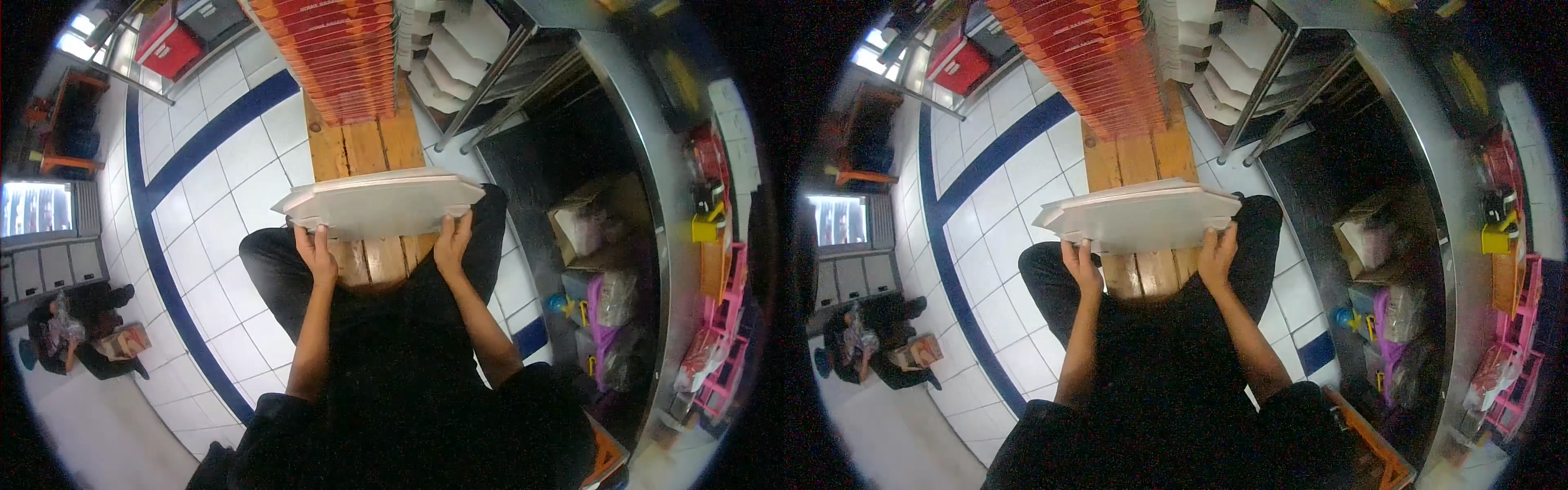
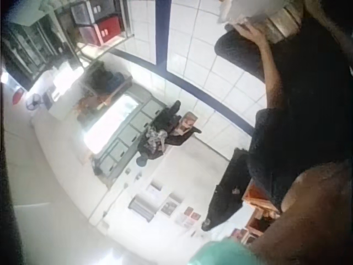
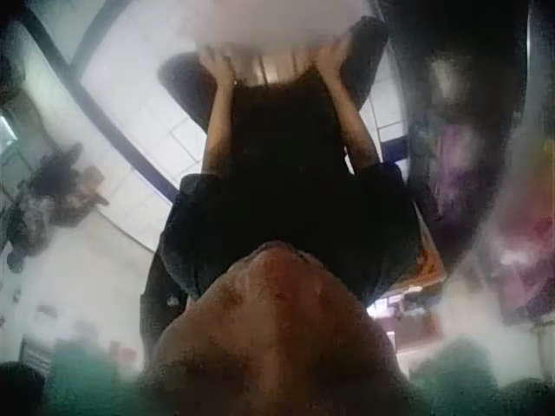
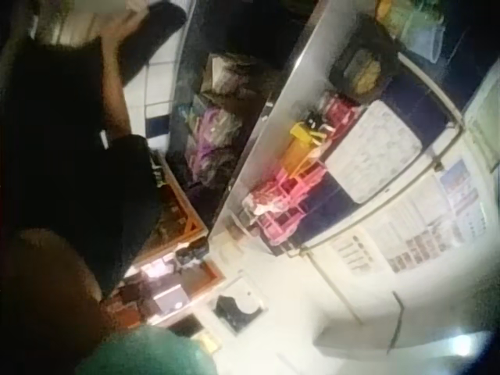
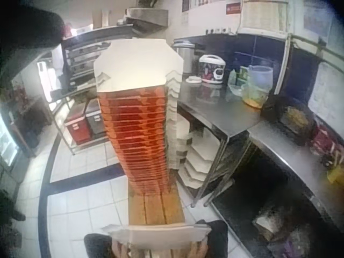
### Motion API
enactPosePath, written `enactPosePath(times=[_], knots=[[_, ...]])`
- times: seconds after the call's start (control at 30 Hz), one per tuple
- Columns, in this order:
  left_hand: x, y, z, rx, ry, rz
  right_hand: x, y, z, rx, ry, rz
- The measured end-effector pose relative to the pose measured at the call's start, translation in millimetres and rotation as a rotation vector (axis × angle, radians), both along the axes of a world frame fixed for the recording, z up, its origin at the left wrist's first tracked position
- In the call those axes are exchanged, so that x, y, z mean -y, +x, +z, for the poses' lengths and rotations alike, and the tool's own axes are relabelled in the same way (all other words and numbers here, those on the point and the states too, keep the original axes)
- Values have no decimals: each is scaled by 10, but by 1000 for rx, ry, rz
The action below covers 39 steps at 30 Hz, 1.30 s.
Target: The person assembles several cardboard food boxes by taking flat templates from a stack and folding them into a three-dimensional shape by hand.
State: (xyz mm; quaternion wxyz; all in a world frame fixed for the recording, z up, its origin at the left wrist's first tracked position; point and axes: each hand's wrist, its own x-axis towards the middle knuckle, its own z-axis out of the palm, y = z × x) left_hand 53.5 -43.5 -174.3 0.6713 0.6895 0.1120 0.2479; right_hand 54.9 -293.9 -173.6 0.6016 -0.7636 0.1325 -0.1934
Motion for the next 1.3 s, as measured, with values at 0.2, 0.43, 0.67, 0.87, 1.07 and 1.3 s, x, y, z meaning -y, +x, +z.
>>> enactPosePath(times=[0.2,0.43,0.67,0.87,1.07,1.3], knots=[[39,99,-151,290,56,-218,265,20,-34,215,-42,63],[-252,-295,-1210,-178,24,-131,223,-351,-576,13,452,-11],[-320,-229,-558,-129,87,-38,1,41,-63,187,-130,156],[-173,-143,-152,16,-66,-92,56,-297,-75,14,-117,156],[-168,-518,-28,-238,224,-251,338,-600,104,-62,-60,197],[17,-1020,272,-452,79,-414,627,-730,308,-125,-53,213]])
